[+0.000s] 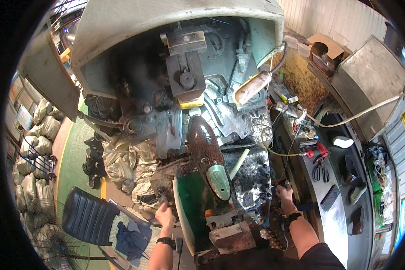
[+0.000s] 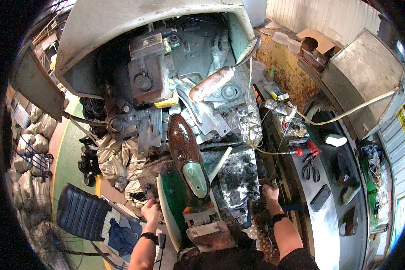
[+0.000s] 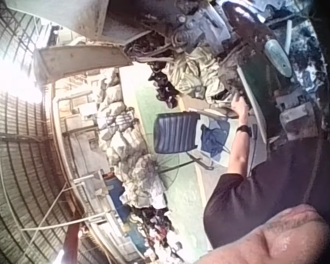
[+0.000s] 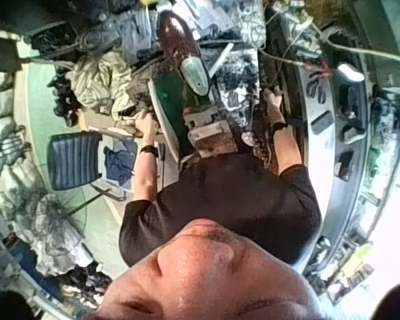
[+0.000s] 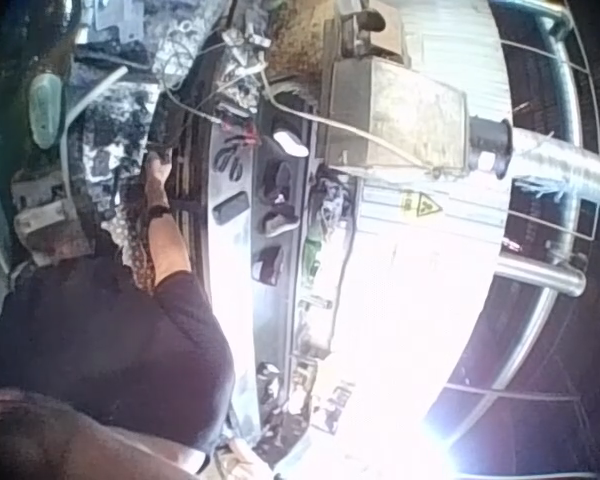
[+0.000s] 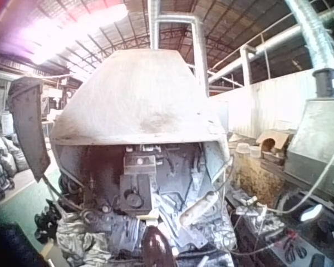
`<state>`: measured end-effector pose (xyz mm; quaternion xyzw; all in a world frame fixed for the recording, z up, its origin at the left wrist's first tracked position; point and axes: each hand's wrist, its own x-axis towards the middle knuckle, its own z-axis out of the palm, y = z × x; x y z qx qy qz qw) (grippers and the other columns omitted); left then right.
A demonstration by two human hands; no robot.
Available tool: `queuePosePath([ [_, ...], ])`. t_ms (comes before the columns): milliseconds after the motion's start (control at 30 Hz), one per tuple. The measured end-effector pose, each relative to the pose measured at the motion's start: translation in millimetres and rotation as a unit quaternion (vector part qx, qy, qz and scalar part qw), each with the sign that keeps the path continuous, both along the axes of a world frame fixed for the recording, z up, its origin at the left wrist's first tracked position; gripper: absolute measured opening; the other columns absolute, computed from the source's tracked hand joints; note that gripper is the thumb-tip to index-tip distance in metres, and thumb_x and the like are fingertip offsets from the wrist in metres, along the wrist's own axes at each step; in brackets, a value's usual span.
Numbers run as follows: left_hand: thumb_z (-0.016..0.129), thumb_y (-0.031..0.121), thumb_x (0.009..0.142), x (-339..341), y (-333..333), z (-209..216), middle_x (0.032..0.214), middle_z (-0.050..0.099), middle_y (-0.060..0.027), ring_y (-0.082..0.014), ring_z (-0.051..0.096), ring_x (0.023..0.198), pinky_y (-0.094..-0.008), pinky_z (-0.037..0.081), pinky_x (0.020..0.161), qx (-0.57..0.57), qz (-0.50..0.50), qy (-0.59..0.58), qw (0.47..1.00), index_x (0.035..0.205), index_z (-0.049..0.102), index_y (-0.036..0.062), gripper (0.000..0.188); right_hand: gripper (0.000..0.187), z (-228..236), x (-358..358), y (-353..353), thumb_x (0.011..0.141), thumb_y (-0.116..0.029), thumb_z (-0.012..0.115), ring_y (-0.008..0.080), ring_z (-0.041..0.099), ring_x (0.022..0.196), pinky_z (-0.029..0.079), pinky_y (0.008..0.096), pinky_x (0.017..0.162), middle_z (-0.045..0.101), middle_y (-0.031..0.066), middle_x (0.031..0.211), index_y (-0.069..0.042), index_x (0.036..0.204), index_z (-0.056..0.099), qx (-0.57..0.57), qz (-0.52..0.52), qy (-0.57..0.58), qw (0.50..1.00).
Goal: Fitting a shoe onto a last and using a pressing machine in a workshop environment.
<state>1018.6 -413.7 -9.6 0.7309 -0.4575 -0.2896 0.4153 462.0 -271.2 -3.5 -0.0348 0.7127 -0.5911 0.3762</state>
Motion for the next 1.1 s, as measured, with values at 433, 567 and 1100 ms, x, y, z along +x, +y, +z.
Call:
queuePosePath([
  [433,0.06,-0.002,0.08,-15.4,-58.1,76.5,0.117,0.071,-0.0172,-0.0266,0.069,0.105,-0.0353,0.05,0.098,0.008,0.096,-0.077,0.992,0.13,0.062,-0.0066,0.05,0.08,158.1,44.1,-59.7,0.095,-0.014,0.069,0.0126,0.065,0.085,0.053,0.0245,0.077,0.072,0.0107,0.103,0.004,0.156,0.022,-0.152,0.19,0.06,0.968],
  [567,0.058,0.001,0.096,-70.1,-85.3,138.7,0.126,0.063,-0.0173,-0.0238,0.063,0.112,-0.0348,0.048,0.101,-0.183,0.097,0.187,0.96,0.133,0.052,-0.008,0.038,0.074,217.6,86.6,-87.6,0.104,-0.021,0.057,0.0159,0.066,0.096,0.055,0.0313,0.086,0.069,0.0134,0.115,-0.009,0.162,0.011,-0.176,0.364,0.094,0.91],
  [1100,0.036,0.055,0.105,-245.9,-56.7,207.8,0.127,0.065,-0.0101,-0.0262,0.063,0.113,-0.0394,0.048,0.102,0.046,-0.151,0.621,0.768,0.135,0.056,0.0071,0.06,0.07,212.5,207.7,-151.2,0.11,-0.04,0.038,0.0183,0.025,0.149,0.024,0.0298,0.12,0.019,0.0122,0.167,0.004,0.159,0.013,-0.329,0.272,-0.089,0.9],
])
